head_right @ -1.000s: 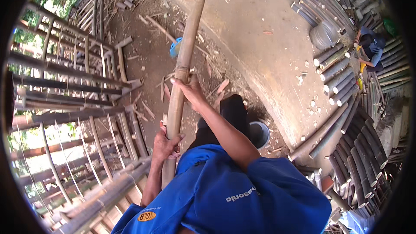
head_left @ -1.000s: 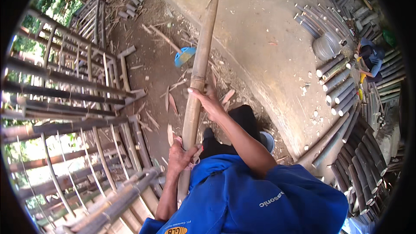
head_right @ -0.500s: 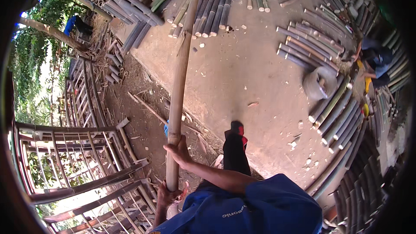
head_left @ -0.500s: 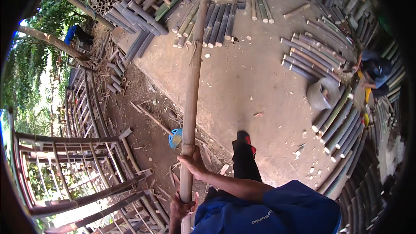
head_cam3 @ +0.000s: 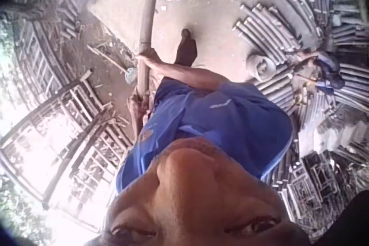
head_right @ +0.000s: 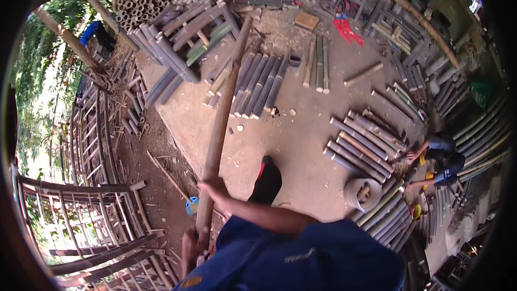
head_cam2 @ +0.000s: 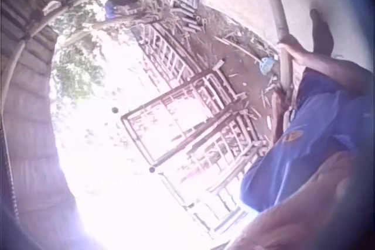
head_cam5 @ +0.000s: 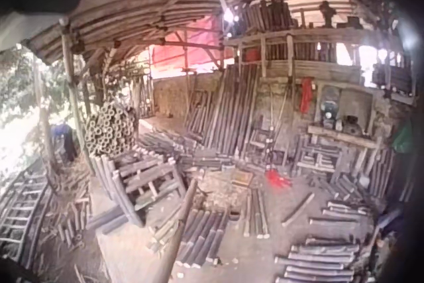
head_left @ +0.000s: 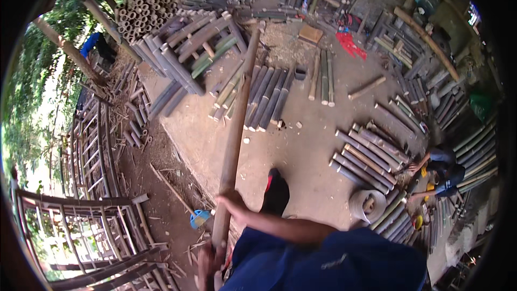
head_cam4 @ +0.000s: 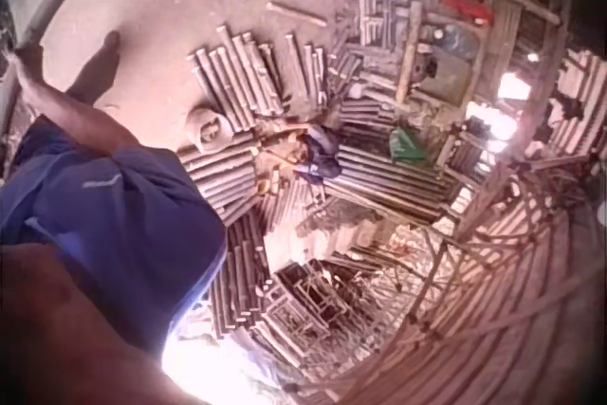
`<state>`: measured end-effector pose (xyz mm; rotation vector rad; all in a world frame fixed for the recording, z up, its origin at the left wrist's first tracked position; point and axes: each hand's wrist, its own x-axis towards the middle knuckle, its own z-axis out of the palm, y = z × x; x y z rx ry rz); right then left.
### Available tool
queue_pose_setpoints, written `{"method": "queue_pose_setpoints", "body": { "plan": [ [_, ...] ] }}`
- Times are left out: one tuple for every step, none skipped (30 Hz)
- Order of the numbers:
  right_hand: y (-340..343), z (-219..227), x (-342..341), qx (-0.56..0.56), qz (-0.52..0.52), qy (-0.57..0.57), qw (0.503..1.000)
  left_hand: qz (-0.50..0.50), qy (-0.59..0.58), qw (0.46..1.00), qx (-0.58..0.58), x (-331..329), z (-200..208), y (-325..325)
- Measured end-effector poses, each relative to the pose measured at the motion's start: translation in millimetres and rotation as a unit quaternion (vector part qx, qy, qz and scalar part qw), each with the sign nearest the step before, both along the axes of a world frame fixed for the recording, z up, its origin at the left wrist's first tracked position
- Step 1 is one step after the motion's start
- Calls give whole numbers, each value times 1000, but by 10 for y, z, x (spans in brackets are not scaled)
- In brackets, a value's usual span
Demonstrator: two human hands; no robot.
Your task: The person measures a bamboo pole with a tape measure, selects a pole from a large pile, carries it to a workspace, and saws through it using a hand saw.
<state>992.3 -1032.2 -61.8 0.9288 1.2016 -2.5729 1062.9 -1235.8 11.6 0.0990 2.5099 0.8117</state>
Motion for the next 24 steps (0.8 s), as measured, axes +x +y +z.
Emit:
{"method": "queue_pose_setpoints", "body": {
  "plan": [
    [214,88,-157,-20,4,-20,1000,-3,0,1000,27,-159,-68,123],
    [474,36,-362,8,-34,-36,999,-10,-15,985,171,-387,226,678],
    [689,-83,-487,42,-2,-36,998,-45,-35,996,69,-590,73,738],
    [1067,-11,-739,29,24,-64,997,-40,-46,997,41,-714,231,1015],
    [1307,118,-957,51,31,-60,996,-30,-37,999,24,-954,420,1425],
    [1583,194,-1149,94,31,-85,992,-28,-40,999,3,-1150,622,1815],
    [1866,199,-1373,77,13,-79,994,-29,-40,999,-19,-1346,811,2169],
    [2116,414,-1528,61,14,-48,997,-41,-51,998,-21,-1532,907,2383],
    [2412,659,-1683,53,37,-57,996,-54,-59,997,-21,-1726,1007,2627],
    [2715,790,-1823,31,55,-52,997,-25,-114,993,-17,-1910,1160,2939],
    [2961,883,-1999,9,78,-40,996,-24,-104,994,-17,-2062,1161,3106],
    [3199,923,-2145,0,107,-32,994,-47,-73,996,-23,-2207,1119,3260],
    [3418,969,-2266,1,108,-23,994,-70,-43,996,-28,-2345,1070,3414],
    [3591,1002,-2397,9,125,-13,992,-72,-39,997,-16,-2469,1003,3537],
    [3765,991,-2477,17,139,-9,990,-68,-33,997,-16,-2551,939,3683],
    [3934,870,-2604,-10,153,-13,988,-79,-18,996,-38,-2637,886,3837],
    [4077,751,-2729,-15,142,-10,990,-85,-3,995,-54,-2746,841,4053],
    [4188,502,-2794,-15,127,-5,992,-31,-79,995,-59,-2817,858,4326],
    [4397,395,-2931,-5,113,12,994,-24,-69,996,-46,-2901,836,4546],
    [4482,674,-2988,-6,155,-29,988,-16,-29,999,-18,-2930,815,4562],
    [4619,667,-2980,-3,151,-23,988,-29,-9,1000,-1,-2905,927,4702],
    [4798,667,-3088,8,149,-8,989,-17,-14,999,-35,-2969,1022,4903],
    [4869,716,-3100,-33,147,-31,988,0,-36,994,-102,-3016,1043,5022],
    [5056,867,-3200,-27,162,-44,985,3,-38,997,-67,-3077,1089,5131]
  ]
}}
